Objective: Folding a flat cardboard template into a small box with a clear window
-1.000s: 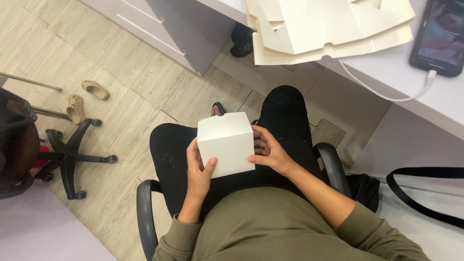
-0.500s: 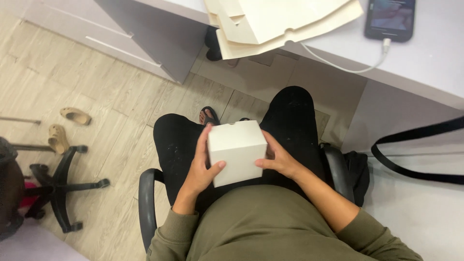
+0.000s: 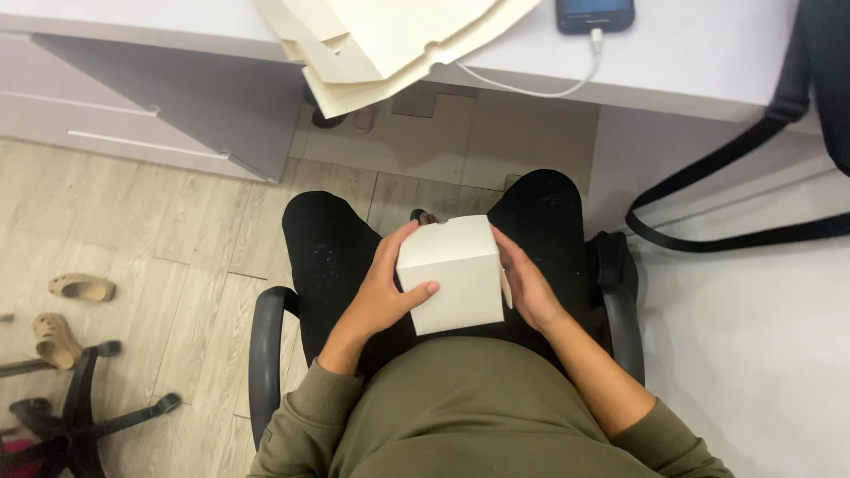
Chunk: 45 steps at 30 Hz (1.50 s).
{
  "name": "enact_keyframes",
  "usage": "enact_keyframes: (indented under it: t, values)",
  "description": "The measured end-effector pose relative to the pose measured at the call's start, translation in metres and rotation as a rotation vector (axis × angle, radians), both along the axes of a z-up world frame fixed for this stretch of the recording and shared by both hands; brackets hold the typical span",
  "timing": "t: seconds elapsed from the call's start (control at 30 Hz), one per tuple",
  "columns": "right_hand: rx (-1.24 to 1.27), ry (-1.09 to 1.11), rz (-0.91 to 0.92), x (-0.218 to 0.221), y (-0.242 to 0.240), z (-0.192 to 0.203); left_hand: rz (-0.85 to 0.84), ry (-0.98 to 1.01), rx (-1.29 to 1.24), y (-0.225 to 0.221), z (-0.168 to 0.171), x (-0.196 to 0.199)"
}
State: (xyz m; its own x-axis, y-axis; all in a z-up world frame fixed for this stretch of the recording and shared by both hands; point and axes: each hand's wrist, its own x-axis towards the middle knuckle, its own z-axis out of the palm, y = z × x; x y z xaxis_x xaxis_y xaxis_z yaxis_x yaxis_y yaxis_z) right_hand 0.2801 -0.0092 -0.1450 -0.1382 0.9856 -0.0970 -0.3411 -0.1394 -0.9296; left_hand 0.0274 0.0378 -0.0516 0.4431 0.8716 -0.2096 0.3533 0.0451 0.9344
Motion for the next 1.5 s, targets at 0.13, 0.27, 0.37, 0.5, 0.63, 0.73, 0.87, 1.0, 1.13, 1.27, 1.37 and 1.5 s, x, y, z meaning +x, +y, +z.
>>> enact_keyframes:
  t: [0.13, 0.27, 0.37, 0.5, 0.63, 0.73, 0.87, 1.0, 1.13, 1.27, 1.37, 1.5]
  values:
    - [0.022, 0.054, -0.046, 0.009, -0.011, -0.012, -0.120, 0.069, -0.062, 0.007, 0.008, -0.001]
    - [0.068, 0.092, 0.012, 0.009, -0.014, -0.027, -0.131, 0.043, -0.014, 0.011, 0.007, -0.005]
    - [0.075, 0.082, 0.146, 0.006, -0.011, -0.026, -0.097, 0.037, 0.028, 0.009, 0.010, -0.012]
    - [0.061, 0.109, 0.230, 0.000, -0.002, -0.015, -0.052, 0.014, 0.054, 0.006, 0.010, -0.023]
    - [0.107, 0.158, 0.308, -0.006, 0.009, -0.020, 0.090, -0.034, 0.026, 0.004, -0.001, -0.031]
    - [0.146, 0.028, 0.431, -0.016, 0.017, -0.004, 0.246, -0.064, -0.059, -0.001, 0.004, -0.034]
    - [0.139, 0.015, 0.506, -0.025, 0.029, -0.004, 0.336, -0.067, -0.063, -0.012, 0.011, -0.041]
    - [0.149, 0.020, 0.600, -0.037, 0.041, 0.005, 0.424, -0.080, -0.050, -0.024, 0.017, -0.050]
    - [0.144, 0.023, 0.675, -0.050, 0.054, 0.011, 0.502, -0.089, -0.035, -0.033, 0.017, -0.059]
    - [0.099, 0.060, 0.721, -0.061, 0.063, 0.009, 0.547, -0.089, -0.024, -0.043, 0.015, -0.069]
    - [0.081, 0.057, 0.743, -0.071, 0.071, 0.010, 0.586, -0.091, 0.017, -0.050, 0.008, -0.075]
    - [0.041, 0.055, 0.707, -0.085, 0.079, 0.009, 0.640, -0.090, 0.019, -0.059, 0.007, -0.081]
